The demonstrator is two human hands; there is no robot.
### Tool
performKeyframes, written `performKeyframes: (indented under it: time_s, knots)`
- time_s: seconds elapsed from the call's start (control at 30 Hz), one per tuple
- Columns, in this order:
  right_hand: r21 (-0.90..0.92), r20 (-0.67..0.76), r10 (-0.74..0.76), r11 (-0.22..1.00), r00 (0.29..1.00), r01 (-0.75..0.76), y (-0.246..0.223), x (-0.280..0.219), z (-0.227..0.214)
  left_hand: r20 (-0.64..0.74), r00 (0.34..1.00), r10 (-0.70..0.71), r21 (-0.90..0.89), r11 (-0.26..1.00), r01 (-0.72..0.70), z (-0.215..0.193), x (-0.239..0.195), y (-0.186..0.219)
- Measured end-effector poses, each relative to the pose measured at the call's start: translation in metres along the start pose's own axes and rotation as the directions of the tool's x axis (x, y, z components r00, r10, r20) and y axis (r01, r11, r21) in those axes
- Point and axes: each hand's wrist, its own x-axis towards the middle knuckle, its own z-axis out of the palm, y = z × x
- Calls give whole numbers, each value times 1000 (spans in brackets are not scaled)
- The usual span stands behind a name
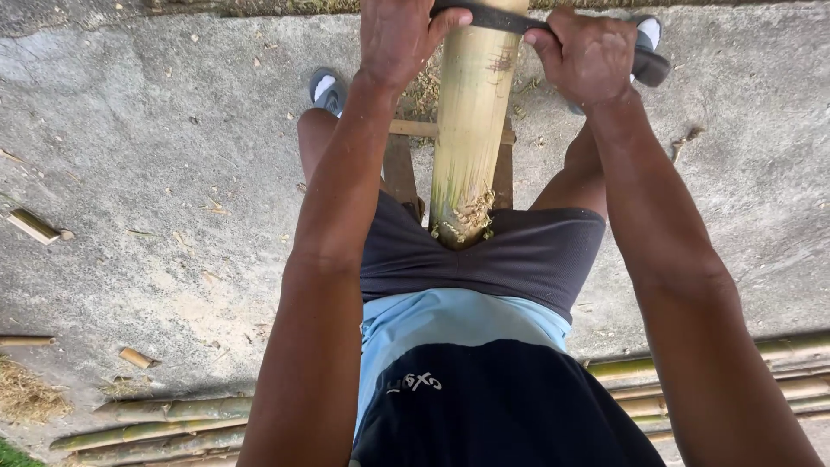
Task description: Shaving the outer layer of a bamboo pole using a drawknife while seated on a stand.
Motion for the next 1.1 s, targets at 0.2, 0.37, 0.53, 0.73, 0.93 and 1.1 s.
performKeyframes:
  time_s: [0.2,0.37,0.53,0.73,0.93,1.1]
  knots:
    - [2,136,154,988,979,-156,-14,-16,3,-63,991,115,138,985,-105,9,-26,-2]
    - [-23,19,51,998,999,-51,-9,2,-5,-129,985,115,77,991,-106,-6,-10,6]
    - [-28,2,62,998,998,-62,-18,-8,-4,-150,980,134,117,986,-117,-6,-21,9]
    - [39,101,133,990,986,-138,-52,-51,-1,-83,994,77,137,988,-65,-5,-77,29]
    - [37,174,163,984,971,-172,-104,-98,-17,0,1000,-30,107,994,29,-22,-142,73]
    - [82,273,163,978,948,-192,-136,-165,-12,17,999,-32,91,995,31,-22,-198,100]
